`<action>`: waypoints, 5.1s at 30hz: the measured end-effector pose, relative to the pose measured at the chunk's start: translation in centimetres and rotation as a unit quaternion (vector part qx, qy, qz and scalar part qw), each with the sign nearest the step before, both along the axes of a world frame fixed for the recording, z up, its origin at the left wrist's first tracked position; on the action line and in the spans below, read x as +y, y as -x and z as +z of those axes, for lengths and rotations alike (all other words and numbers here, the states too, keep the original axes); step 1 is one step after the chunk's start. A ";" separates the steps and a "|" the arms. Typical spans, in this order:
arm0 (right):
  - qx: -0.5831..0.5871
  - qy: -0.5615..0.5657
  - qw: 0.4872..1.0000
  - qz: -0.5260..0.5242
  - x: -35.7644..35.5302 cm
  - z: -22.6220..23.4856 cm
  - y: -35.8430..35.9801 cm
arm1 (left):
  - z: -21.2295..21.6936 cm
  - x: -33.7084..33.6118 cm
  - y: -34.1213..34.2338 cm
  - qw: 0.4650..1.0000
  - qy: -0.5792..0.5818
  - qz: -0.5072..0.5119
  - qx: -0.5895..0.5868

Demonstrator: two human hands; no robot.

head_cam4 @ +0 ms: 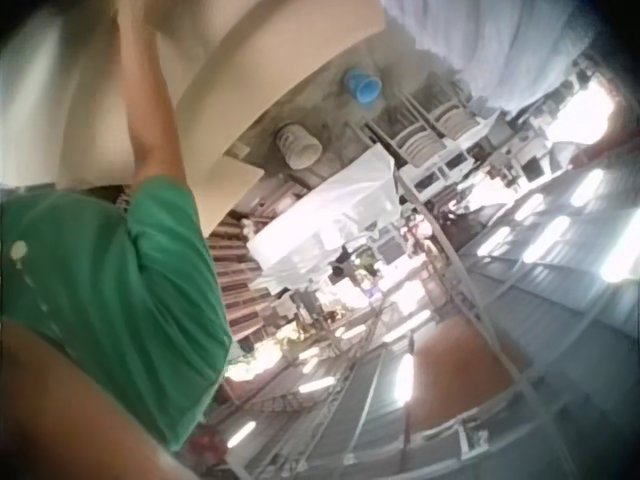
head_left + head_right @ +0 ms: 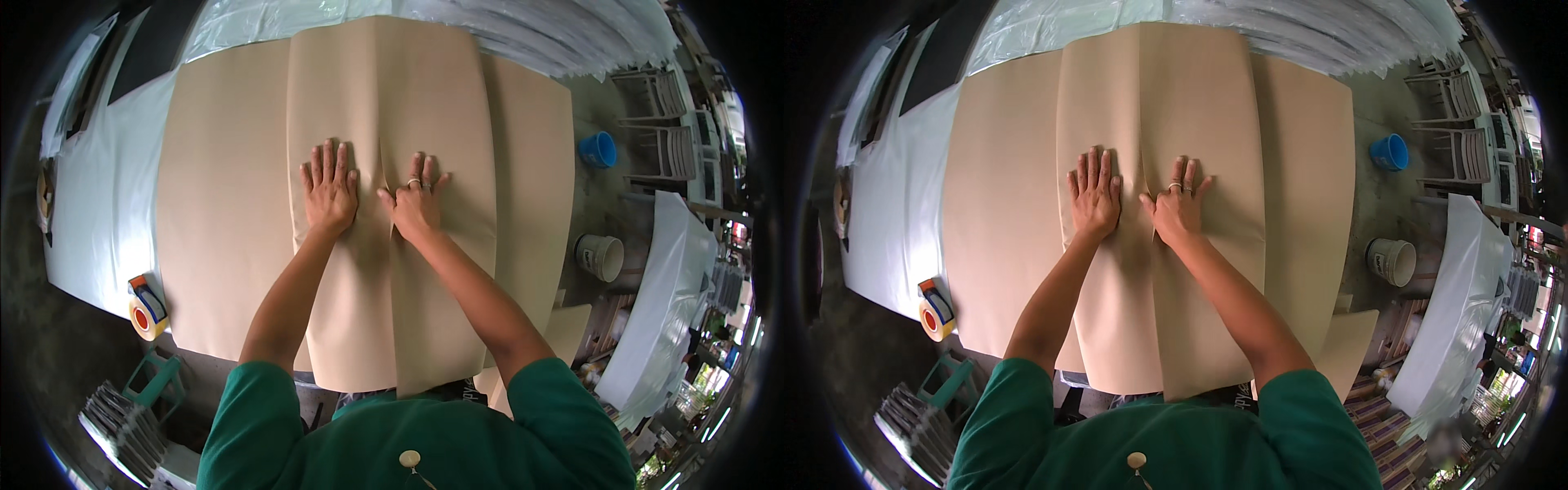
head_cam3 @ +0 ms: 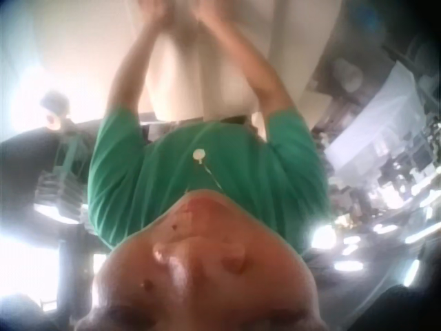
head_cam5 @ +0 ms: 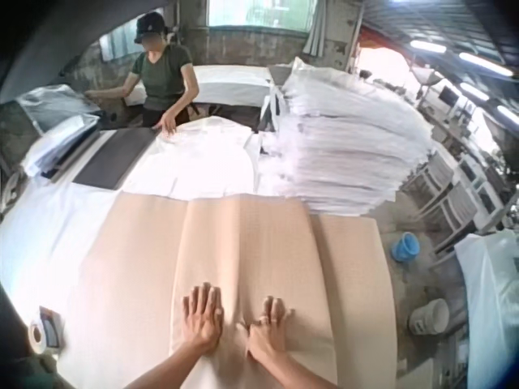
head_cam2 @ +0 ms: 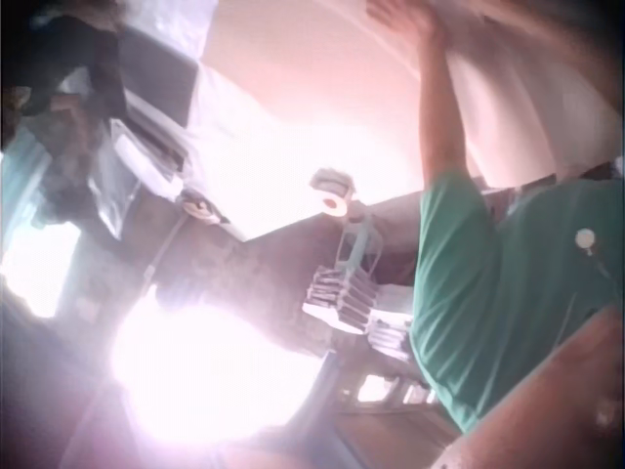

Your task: The person wraps plastic-covered boards in brown paper by folding the paper over the boards and securing the folds with a tape dispenser.

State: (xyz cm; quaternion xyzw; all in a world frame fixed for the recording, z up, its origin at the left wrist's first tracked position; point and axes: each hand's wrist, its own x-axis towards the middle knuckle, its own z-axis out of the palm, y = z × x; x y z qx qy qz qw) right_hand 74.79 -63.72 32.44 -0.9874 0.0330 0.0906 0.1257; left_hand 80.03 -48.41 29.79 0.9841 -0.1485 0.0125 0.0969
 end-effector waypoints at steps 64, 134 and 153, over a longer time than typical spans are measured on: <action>0.171 0.035 0.982 0.067 -0.6 3.2 -4.0 | 15.3 -8.6 -13.2 0.869 -0.010 0.091 0.486; 0.073 -0.243 0.938 -0.235 -9.9 -1.1 33.8 | 3.0 18.1 27.1 0.819 0.311 0.250 0.413; 0.077 -0.460 0.840 -0.279 -13.0 -1.7 32.2 | 3.2 13.0 32.5 0.819 0.310 0.348 0.334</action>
